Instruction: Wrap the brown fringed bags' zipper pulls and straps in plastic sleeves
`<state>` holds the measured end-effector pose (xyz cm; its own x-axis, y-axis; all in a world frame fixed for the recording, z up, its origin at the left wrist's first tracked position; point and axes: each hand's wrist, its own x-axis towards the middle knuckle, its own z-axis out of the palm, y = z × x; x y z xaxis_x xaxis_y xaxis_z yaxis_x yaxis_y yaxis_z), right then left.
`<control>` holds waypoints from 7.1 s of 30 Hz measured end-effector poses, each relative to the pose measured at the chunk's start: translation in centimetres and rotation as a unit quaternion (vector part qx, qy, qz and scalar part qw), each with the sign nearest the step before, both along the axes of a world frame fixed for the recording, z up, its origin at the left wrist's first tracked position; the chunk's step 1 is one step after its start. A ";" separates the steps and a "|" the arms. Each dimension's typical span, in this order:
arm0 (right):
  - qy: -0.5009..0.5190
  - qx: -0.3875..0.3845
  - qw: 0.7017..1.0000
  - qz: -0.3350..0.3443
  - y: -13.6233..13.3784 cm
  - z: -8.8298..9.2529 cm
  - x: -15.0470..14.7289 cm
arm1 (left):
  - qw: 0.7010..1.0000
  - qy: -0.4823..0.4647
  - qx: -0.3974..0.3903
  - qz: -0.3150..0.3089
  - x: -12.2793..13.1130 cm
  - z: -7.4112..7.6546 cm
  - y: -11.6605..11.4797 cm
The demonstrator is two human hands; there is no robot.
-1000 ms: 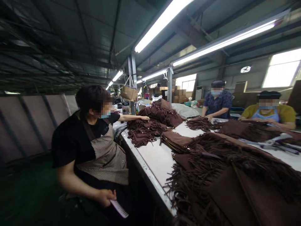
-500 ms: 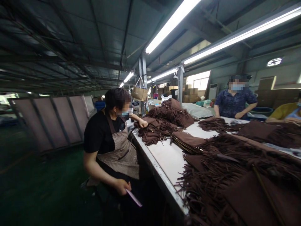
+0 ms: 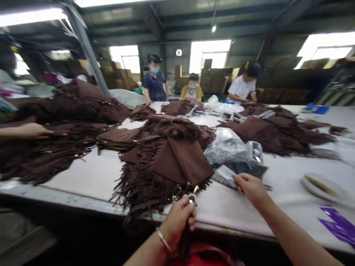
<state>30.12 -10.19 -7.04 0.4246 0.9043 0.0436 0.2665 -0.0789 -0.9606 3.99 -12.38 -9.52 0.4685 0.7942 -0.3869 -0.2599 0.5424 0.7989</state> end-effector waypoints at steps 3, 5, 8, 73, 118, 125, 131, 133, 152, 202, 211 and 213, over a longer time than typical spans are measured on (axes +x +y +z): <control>0.137 -0.037 0.990 0.024 -4.1 -1.4 -0.8 | 1.000 0.001 -0.006 -0.014 -0.5 0.3 0.8; 0.184 -0.042 0.982 0.029 -5.4 -1.9 -3.3 | 1.000 0.004 0.008 -0.016 -0.5 0.7 0.6; 0.144 -0.078 0.986 0.033 -6.4 -2.0 -6.9 | 0.999 -0.006 0.032 -0.012 0.1 1.0 -0.1; 0.074 -0.144 0.970 0.183 -8.0 0.0 -10.2 | 0.966 0.133 0.220 -0.029 -0.9 4.2 1.8; 0.087 -0.223 0.956 0.170 -2.2 -1.8 -9.2 | 0.983 0.048 -0.127 0.123 1.6 2.0 1.9; 0.019 -0.203 0.961 0.185 -3.4 -1.1 -8.9 | 0.976 0.038 -0.133 0.171 3.1 1.1 3.6; 0.003 -0.215 0.956 0.199 -5.5 -0.5 -8.5 | 0.979 0.037 -0.127 0.155 2.7 1.0 3.6; 0.008 -0.221 0.954 0.201 -5.6 -0.6 -8.5 | 0.981 0.034 -0.120 0.151 2.7 1.1 3.6; 0.003 -0.166 0.972 0.169 -6.1 -0.5 -8.8 | 0.980 0.036 -0.069 0.181 2.1 0.9 3.9; 0.269 -0.158 0.936 0.161 -3.2 -2.3 -10.7 | 0.883 0.319 0.345 0.017 0.2 -0.7 3.4; 0.303 -0.177 0.920 0.175 -3.2 -2.0 -11.0 | 0.880 0.345 0.316 0.087 0.8 -0.8 3.4; 0.298 -0.182 0.920 0.176 -3.3 -2.2 -10.9 | 0.873 0.355 0.312 0.120 1.0 -0.9 3.3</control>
